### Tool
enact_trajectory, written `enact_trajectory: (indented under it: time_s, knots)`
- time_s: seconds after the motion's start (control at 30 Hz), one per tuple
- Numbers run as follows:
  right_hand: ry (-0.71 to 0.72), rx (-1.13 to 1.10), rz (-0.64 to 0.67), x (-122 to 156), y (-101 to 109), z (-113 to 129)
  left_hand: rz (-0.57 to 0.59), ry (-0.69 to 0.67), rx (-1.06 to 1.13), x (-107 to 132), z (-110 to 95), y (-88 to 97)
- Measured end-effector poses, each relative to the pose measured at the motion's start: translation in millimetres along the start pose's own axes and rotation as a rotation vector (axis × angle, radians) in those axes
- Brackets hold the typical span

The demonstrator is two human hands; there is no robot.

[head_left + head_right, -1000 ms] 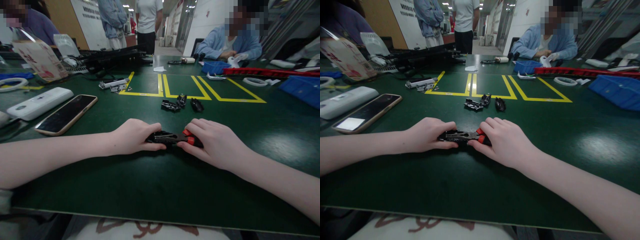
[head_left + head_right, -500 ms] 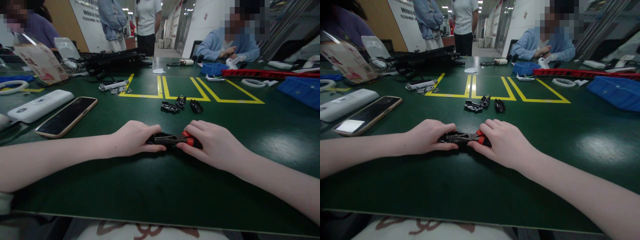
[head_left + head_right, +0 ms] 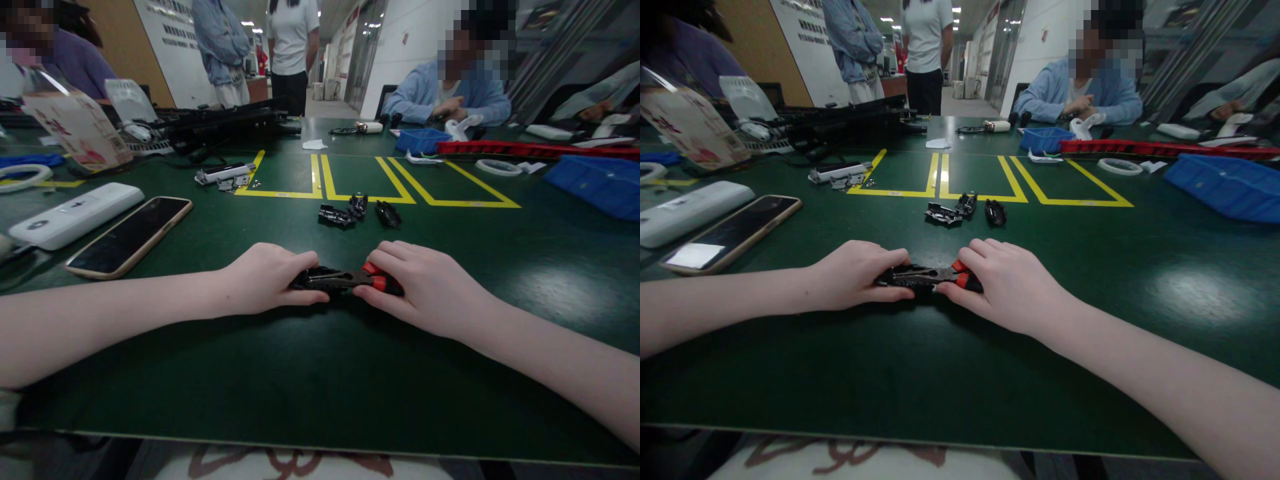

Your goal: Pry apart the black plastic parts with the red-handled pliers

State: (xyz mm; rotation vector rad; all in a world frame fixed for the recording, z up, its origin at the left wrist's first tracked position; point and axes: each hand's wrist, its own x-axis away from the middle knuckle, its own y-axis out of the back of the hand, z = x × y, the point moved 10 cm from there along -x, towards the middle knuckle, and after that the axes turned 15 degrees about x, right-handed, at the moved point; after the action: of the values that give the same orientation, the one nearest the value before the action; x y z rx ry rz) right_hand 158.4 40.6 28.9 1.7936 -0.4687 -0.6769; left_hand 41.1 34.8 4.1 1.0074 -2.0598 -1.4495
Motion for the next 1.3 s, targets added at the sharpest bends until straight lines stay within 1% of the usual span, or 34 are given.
enact_trajectory:
  time_s: [0.23,0.33,0.43,0.53,0.7,0.77,0.83,0.93,1.0,1.07,1.3]
  knots:
    - [0.035,0.031,-0.048,1,-1,2,-0.010,-0.034,0.070,2,-4,1.6]
    - [0.037,0.045,-0.057,2,-2,1,-0.020,-0.043,0.078,4,-3,5.3]
    - [0.044,0.061,-0.055,3,-3,-1,-0.043,-0.090,0.042,6,-4,10.6]
    - [0.050,0.082,-0.062,3,-4,-4,-0.051,-0.137,0.059,9,-6,13.2]
    - [0.071,0.101,-0.074,3,-3,-4,-0.152,-0.127,0.137,10,-3,23.2]
    - [0.074,0.108,-0.079,3,-3,-3,-0.129,-0.148,0.182,8,-3,20.5]
    - [0.079,0.110,-0.078,3,-4,-3,-0.070,-0.208,0.212,7,-6,14.5]
    - [0.092,0.112,-0.080,3,-4,-2,0.006,-0.289,0.212,6,-10,6.8]
    - [0.099,0.112,-0.084,3,-4,-2,0.036,-0.305,0.207,6,-10,4.0]
    - [0.097,0.107,-0.087,3,-4,-2,0.040,-0.305,0.218,6,-10,4.2]
    - [0.070,0.052,-0.085,4,-4,-6,-0.015,-0.275,0.330,6,-7,9.7]
